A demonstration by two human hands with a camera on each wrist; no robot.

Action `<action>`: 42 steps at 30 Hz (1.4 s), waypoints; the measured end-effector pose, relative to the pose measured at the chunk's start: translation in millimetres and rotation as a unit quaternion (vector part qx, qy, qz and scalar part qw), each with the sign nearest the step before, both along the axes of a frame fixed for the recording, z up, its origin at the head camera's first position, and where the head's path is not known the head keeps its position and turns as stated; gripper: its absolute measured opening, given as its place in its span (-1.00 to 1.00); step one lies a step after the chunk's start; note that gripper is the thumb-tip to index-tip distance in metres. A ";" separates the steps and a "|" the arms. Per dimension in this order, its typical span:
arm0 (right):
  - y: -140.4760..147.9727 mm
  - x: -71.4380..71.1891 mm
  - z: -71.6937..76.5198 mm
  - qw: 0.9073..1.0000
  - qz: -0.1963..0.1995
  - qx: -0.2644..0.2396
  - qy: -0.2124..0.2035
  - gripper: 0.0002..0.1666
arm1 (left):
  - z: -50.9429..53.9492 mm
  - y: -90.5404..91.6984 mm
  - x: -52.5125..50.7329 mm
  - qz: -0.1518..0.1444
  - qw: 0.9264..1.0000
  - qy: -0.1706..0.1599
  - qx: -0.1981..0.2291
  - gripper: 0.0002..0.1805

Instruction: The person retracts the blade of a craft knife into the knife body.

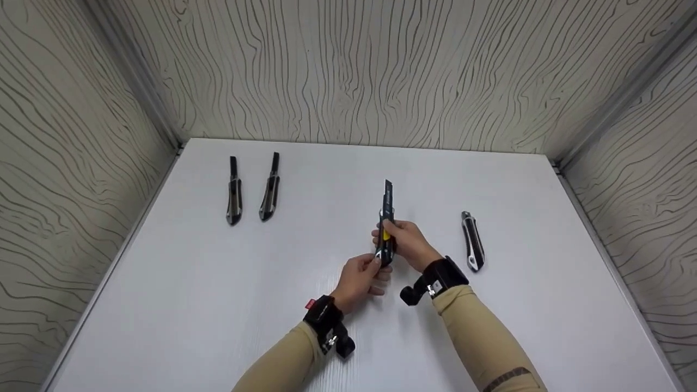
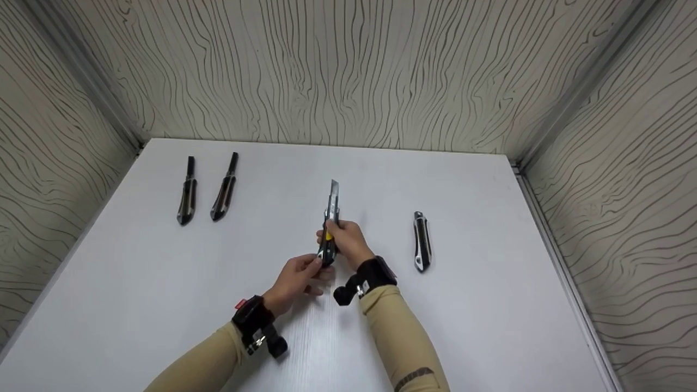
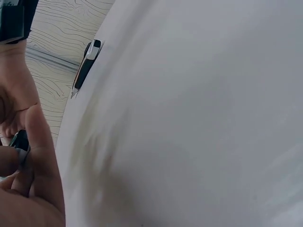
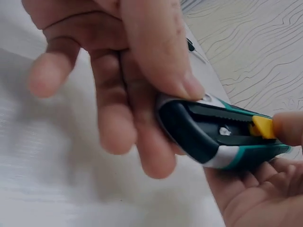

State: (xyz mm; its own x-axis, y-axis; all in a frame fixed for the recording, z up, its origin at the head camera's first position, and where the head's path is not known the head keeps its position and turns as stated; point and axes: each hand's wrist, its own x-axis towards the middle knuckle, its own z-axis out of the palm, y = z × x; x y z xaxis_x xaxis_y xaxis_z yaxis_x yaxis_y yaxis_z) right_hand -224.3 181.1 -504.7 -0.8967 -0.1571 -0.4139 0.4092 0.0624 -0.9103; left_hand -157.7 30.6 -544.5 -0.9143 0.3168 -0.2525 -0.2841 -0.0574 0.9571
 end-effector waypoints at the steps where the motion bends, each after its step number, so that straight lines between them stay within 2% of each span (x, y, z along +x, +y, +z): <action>1: -0.5 0.3 -0.5 1.000 -0.001 -0.005 0.000 -0.45 | 0.2 0.4 -0.2 0.002 1.000 -0.002 -0.001 -0.69; 9: 0.2 2.0 -1.9 1.000 0.003 0.010 0.018 -0.47 | 1.7 1.4 -1.3 -0.009 1.000 -0.023 -0.012 -0.66; 20: -0.6 2.2 -0.6 0.999 0.023 0.017 0.030 -0.49 | 3.7 1.4 -1.7 0.002 0.999 -0.006 -0.046 -0.64; 27: -1.8 3.4 -1.0 0.999 0.029 0.024 0.028 -0.50 | 1.1 1.7 -2.0 0.006 0.999 -0.006 -0.049 -0.65; 42: -1.7 2.7 -1.2 0.999 0.039 0.019 0.022 -0.50 | 3.1 0.7 -1.3 0.015 0.998 -0.005 -0.055 -0.64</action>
State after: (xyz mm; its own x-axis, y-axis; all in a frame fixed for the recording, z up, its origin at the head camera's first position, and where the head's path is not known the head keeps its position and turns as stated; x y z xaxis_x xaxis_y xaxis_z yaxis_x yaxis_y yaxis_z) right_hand -221.7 179.5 -505.9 -0.8995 -0.2128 -0.3815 0.3618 0.1267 -0.9236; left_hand -159.1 31.3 -541.4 -0.9202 0.2596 -0.2931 -0.2931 0.0394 0.9553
